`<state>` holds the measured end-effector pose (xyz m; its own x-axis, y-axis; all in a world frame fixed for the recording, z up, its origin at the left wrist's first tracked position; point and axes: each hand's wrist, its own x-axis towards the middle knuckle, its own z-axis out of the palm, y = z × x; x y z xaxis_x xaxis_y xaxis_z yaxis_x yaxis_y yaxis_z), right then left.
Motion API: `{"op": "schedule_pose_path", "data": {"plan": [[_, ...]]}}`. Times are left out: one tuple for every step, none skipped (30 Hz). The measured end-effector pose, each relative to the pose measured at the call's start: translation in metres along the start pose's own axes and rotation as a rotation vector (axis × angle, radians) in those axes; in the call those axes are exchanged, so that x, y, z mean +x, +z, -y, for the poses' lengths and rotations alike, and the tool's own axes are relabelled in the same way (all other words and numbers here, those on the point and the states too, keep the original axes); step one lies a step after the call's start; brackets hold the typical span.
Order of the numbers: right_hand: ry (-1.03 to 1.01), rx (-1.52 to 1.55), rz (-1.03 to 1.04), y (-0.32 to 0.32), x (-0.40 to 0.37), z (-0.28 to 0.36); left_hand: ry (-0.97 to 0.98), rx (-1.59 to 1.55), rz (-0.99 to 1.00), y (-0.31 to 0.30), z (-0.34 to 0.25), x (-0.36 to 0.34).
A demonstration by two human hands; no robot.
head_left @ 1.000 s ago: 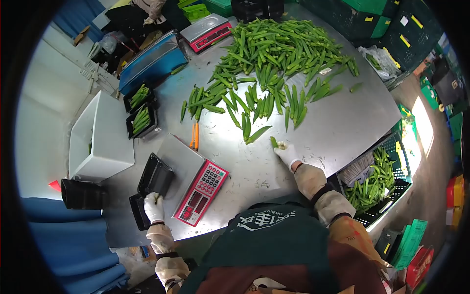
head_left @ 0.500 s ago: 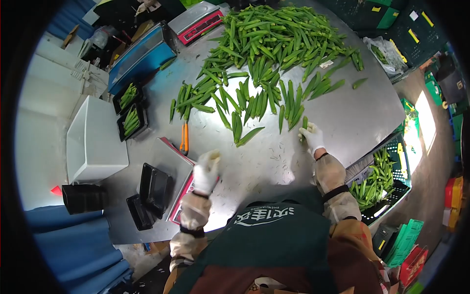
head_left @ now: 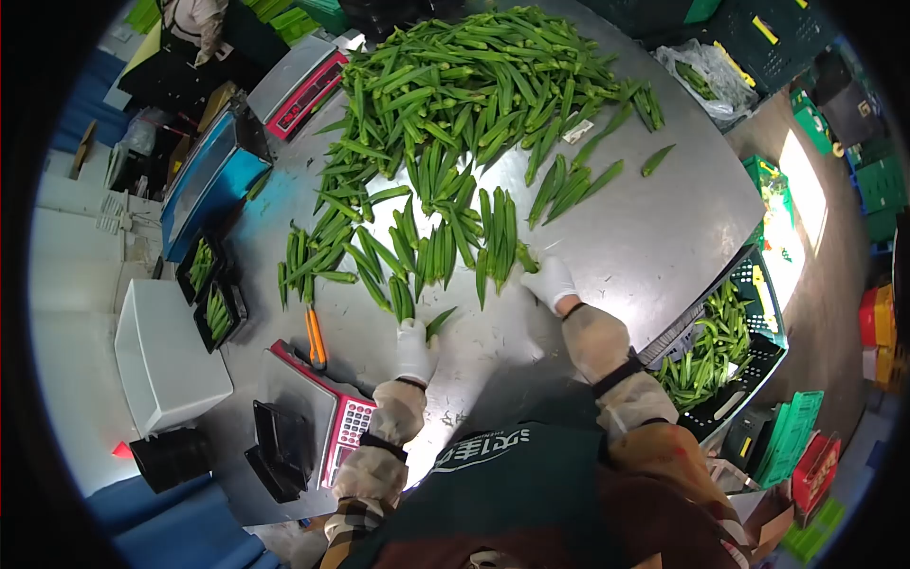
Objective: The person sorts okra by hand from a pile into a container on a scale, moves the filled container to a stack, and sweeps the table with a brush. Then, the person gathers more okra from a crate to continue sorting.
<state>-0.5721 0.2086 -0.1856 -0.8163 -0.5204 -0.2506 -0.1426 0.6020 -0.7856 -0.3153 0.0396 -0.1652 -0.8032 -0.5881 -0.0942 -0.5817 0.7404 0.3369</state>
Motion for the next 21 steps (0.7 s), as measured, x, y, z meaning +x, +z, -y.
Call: {"op": "schedule_pose_path", "data": {"plan": [[-0.04,0.065,0.031,-0.007,0.002,-0.011,-0.062,-0.151,-0.005,-0.004,-0.003,0.003],[0.023,0.143,0.011,-0.017,0.005,-0.024,-0.128,-0.3,-0.012,-0.007,-0.006,0.005],[0.084,0.22,-0.007,-0.032,0.01,-0.039,-0.196,-0.449,-0.022,-0.013,-0.01,0.007],[0.217,0.411,-0.031,-0.044,0.024,-0.061,-0.238,-0.471,-0.004,-0.026,-0.022,0.015],[0.354,0.599,-0.055,-0.055,0.043,-0.083,-0.243,-0.468,-0.016,-0.033,-0.034,0.024],[0.37,0.715,-0.149,-0.072,0.058,-0.094,-0.248,-0.465,-0.028,-0.038,-0.045,0.035],[0.384,0.83,-0.248,-0.087,0.072,-0.095,-0.251,-0.464,-0.042,-0.038,-0.055,0.046],[0.356,0.738,-0.358,-0.11,0.078,-0.062,-0.225,-0.511,-0.074,-0.034,-0.066,0.058],[0.326,0.645,-0.465,-0.13,0.085,-0.032,-0.197,-0.559,-0.107,-0.03,-0.076,0.069],[0.301,0.509,-0.499,-0.137,0.102,-0.038,-0.235,-0.61,-0.028,-0.023,-0.081,0.079],[0.275,0.373,-0.531,-0.144,0.118,-0.045,-0.296,-0.379,0.069,-0.019,-0.089,0.089],[0.253,0.164,-0.553,-0.145,0.132,-0.047,-0.294,-0.296,0.122,-0.02,-0.103,0.097],[0.229,-0.045,-0.568,-0.145,0.144,-0.047,-0.292,-0.213,0.174,-0.023,-0.113,0.101],[0.202,-0.252,-0.577,-0.143,0.152,-0.048,-0.28,-0.229,0.147,-0.008,-0.106,0.102],[0.251,-0.239,-0.538,-0.142,0.153,-0.039,-0.269,-0.244,0.121,0.014,-0.095,0.101],[0.3,-0.226,-0.498,-0.14,0.154,-0.03,-0.258,-0.258,0.096,0.035,-0.083,0.099],[0.35,-0.214,-0.459,-0.139,0.156,-0.025,-0.241,-0.279,0.117,0.022,-0.09,0.1],[0.291,-0.243,-0.459,-0.137,0.161,-0.034,-0.228,-0.302,0.14,0.005,-0.095,0.098],[0.272,-0.114,-0.402,-0.139,0.164,-0.046,-0.216,-0.325,0.161,-0.009,-0.097,0.097],[0.25,0.017,-0.349,-0.144,0.168,-0.06,-0.161,-0.256,0.168,0.007,-0.07,0.093],[0.23,0.147,-0.3,-0.147,0.17,-0.068,-0.305,-0.701,0.174,0.017,-0.055,0.089]]}}
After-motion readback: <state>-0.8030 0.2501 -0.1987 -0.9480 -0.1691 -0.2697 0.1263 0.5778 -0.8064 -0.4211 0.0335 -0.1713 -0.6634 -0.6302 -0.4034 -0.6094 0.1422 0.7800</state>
